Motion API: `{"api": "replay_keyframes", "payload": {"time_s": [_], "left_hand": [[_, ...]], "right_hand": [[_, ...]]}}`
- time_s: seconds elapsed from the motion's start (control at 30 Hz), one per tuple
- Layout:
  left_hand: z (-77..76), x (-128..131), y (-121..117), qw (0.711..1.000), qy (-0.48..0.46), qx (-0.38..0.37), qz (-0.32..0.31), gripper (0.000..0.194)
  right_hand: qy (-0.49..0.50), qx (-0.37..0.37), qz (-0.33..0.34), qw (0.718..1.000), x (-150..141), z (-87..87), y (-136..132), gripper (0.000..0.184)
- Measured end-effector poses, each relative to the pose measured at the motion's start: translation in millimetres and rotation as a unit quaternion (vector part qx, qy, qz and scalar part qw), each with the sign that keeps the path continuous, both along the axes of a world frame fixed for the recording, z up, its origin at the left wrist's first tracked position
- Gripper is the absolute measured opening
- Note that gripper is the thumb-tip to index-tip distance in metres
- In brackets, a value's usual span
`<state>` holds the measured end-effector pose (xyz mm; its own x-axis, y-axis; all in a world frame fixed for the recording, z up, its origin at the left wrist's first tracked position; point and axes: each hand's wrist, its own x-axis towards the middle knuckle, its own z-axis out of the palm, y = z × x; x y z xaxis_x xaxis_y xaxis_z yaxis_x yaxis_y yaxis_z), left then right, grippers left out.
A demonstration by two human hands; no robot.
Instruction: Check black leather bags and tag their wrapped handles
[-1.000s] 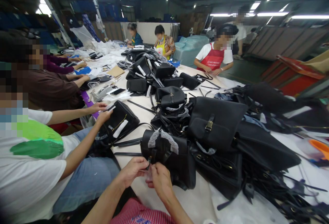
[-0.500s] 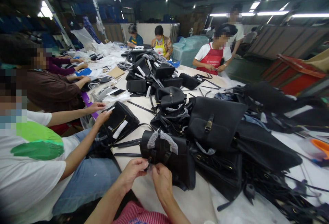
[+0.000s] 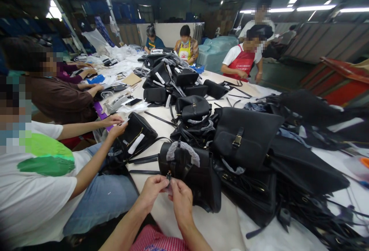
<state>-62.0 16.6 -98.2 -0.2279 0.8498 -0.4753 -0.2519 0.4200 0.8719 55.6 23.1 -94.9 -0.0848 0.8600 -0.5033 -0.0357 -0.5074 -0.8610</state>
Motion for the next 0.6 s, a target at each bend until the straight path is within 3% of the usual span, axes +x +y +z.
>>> {"api": "replay_keyframes", "payload": {"time_s": [0.33,0.47,0.6], "left_hand": [[2.9,1.0,-1.1,0.997,0.055,0.038,0.025,0.014],[2.3,1.3,-4.1,0.997,0.056,0.033,0.030,0.014],[1.4,3.9,-5.2,0.998,0.043,0.013,0.048,0.014]], "right_hand": [[0.075,-0.089,-0.069,0.991,-7.0,1.8,-4.4,0.048],[0.119,-0.143,-0.098,0.978,-10.0,-5.0,-9.2,0.051],[0.136,-0.150,-0.148,0.968,-11.4,-1.9,-12.7,0.052]]}}
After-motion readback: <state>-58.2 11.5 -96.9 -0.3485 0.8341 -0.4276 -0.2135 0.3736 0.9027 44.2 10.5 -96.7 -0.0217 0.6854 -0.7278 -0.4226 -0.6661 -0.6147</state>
